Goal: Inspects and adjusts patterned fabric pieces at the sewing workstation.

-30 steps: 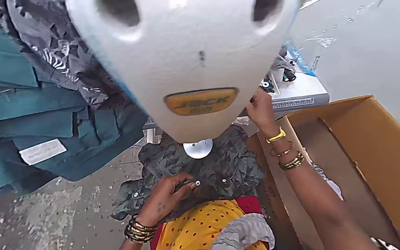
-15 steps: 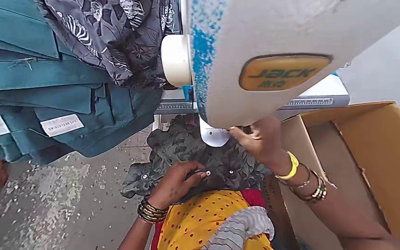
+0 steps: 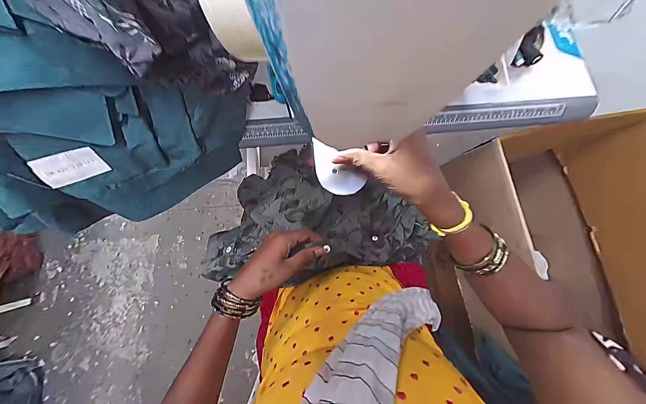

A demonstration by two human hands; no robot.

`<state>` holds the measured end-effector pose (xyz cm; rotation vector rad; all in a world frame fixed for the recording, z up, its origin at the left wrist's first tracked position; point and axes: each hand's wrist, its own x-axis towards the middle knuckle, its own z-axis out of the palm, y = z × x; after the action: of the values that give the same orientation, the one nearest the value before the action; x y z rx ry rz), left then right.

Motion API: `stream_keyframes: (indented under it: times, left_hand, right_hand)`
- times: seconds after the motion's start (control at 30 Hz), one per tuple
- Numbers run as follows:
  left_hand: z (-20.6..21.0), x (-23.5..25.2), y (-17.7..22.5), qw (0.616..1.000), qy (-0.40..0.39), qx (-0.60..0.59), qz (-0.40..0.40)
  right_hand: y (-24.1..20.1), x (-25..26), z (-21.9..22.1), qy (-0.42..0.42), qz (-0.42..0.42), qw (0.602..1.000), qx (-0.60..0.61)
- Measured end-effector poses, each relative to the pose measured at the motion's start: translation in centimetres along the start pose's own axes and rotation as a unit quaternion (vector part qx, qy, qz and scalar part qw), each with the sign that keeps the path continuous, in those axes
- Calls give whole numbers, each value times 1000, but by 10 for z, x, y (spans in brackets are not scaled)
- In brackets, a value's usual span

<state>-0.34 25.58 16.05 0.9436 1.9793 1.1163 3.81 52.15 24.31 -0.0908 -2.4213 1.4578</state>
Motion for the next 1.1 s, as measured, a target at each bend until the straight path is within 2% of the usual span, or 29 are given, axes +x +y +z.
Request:
stream_keyframes:
  times: [0.07, 0.13, 0.2, 0.23, 0.33, 0.4, 0.5, 0.6, 0.67, 0.7, 0.77, 0.83, 0.9, 0.97, 1.0, 1.1]
  left_hand:
    - [-5, -5, 0, 1000, 16, -7, 3]
    - [-9, -13, -4, 999, 35, -14, -7]
    - [-11, -18, -8, 999, 36, -23, -13]
    - [-12, -18, -10, 999, 29, -26, -7]
    - [-12, -12, -4, 999, -1, -23, 29]
    - [-19, -12, -1, 998, -12, -28, 56]
    - [-37, -22, -12, 997, 4, -32, 71]
    - [-45, -37, -30, 996, -14, 79, 34]
    - [-43, -48, -47, 996, -28, 88, 17]
    - [-44, -55, -61, 998, -9, 59, 5]
    - [-49, -74, -96, 994, 96, -8, -59]
    - [-50, -93, -142, 961, 211, -12, -180]
    - [-42, -106, -188, 903, 251, -37, -348]
    - [-22, -109, -218, 821, 269, -119, -489]
    - [-13, -106, -221, 794, 271, -172, -517]
    - [-6, -99, -213, 768, 281, -254, -516]
  right_hand:
    - [7, -14, -5, 2, 6, 998, 56]
    - [24, -30, 0, -18, 91, 987, 132]
    - [50, -41, 18, -109, 167, 963, 180]
    - [60, -46, 31, -176, 177, 950, 190]
    - [65, -49, 58, -347, 98, 920, 150]
    - [62, -47, 63, -385, 58, 909, 151]
    - [78, -49, 36, -352, 46, 928, 112]
    - [115, -60, 11, -298, 27, 954, -1]
    - [136, -78, -9, -236, 36, 969, -62]
    - [147, -89, -21, -191, 53, 975, -99]
    - [170, -113, -48, -107, 137, 969, -177]
    - [198, -140, -72, -36, 273, 932, -238]
    - [222, -166, -84, 25, 421, 887, -190]
    - [243, -190, -82, 78, 521, 849, -49]
    - [248, -196, -76, 105, 542, 833, 20]
    - [242, -200, -57, 120, 570, 804, 119]
